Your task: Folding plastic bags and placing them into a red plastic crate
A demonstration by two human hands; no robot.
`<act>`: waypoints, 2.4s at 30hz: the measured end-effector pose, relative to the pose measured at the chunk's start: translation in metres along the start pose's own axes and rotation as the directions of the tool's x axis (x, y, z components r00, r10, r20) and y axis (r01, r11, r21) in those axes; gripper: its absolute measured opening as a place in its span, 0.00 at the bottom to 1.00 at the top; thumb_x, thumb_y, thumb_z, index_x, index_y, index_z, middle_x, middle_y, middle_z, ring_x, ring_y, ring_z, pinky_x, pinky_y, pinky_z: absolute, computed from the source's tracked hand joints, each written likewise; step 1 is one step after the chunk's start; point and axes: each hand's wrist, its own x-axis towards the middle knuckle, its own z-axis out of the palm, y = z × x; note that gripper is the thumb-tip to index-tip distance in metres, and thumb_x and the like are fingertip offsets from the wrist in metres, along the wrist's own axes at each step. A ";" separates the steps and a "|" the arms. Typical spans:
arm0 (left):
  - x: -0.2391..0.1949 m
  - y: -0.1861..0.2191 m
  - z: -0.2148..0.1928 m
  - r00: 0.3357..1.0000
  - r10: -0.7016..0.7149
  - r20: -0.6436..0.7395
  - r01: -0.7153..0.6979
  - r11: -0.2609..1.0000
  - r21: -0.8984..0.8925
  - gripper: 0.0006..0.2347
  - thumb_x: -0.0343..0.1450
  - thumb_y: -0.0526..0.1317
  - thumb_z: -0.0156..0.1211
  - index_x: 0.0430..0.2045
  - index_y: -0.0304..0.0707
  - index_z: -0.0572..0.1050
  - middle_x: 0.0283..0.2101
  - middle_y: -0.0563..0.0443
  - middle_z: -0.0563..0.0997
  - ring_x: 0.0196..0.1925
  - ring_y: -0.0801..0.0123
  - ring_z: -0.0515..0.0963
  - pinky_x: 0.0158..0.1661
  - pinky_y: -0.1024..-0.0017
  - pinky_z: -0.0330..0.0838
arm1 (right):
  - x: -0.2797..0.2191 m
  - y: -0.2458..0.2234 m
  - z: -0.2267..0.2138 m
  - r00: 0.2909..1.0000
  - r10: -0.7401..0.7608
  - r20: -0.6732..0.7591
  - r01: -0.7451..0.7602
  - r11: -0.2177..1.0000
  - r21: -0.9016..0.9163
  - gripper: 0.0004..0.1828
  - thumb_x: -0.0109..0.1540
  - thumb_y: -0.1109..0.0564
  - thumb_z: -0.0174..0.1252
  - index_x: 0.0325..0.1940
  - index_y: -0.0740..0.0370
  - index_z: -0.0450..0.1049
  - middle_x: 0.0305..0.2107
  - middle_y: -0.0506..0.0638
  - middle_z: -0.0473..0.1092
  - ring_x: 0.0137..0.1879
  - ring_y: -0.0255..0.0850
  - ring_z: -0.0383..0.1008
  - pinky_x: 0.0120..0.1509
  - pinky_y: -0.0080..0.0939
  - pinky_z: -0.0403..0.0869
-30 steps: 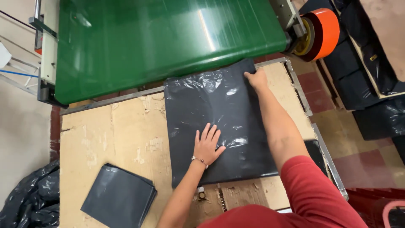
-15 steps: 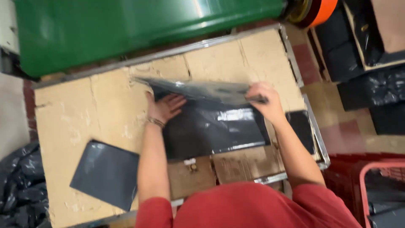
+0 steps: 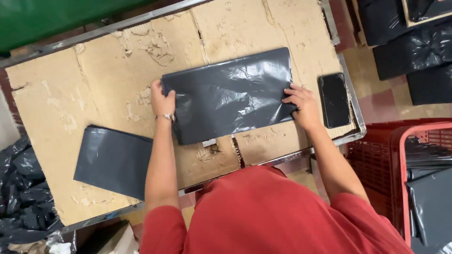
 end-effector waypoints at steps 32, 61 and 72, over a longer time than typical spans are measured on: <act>-0.083 0.062 0.082 0.682 0.503 0.531 -0.558 0.827 -0.067 0.21 0.70 0.61 0.63 0.17 0.47 0.73 0.22 0.54 0.80 0.30 0.63 0.81 0.34 0.70 0.72 | -0.121 -0.049 0.080 0.501 0.617 0.607 -0.430 -0.431 0.794 0.16 0.71 0.52 0.54 0.54 0.68 0.71 0.44 0.70 0.76 0.47 0.57 0.82 0.55 0.60 0.80; -0.124 -0.145 -0.359 0.617 0.735 -0.283 -0.548 0.659 0.516 0.15 0.71 0.58 0.59 0.28 0.50 0.71 0.21 0.56 0.72 0.21 0.61 0.79 0.25 0.64 0.74 | -0.012 -0.380 0.252 0.828 0.333 0.451 -0.532 0.213 0.819 0.23 0.58 0.66 0.68 0.57 0.62 0.74 0.47 0.58 0.75 0.52 0.48 0.78 0.56 0.49 0.77; -0.049 -0.275 -0.310 0.753 0.613 -0.240 -0.446 0.743 0.500 0.17 0.74 0.60 0.53 0.30 0.49 0.66 0.24 0.50 0.77 0.21 0.55 0.83 0.26 0.58 0.78 | -0.023 -0.438 0.337 0.759 0.505 0.410 -0.612 0.339 0.715 0.09 0.60 0.62 0.67 0.42 0.59 0.75 0.26 0.48 0.74 0.27 0.38 0.79 0.25 0.36 0.79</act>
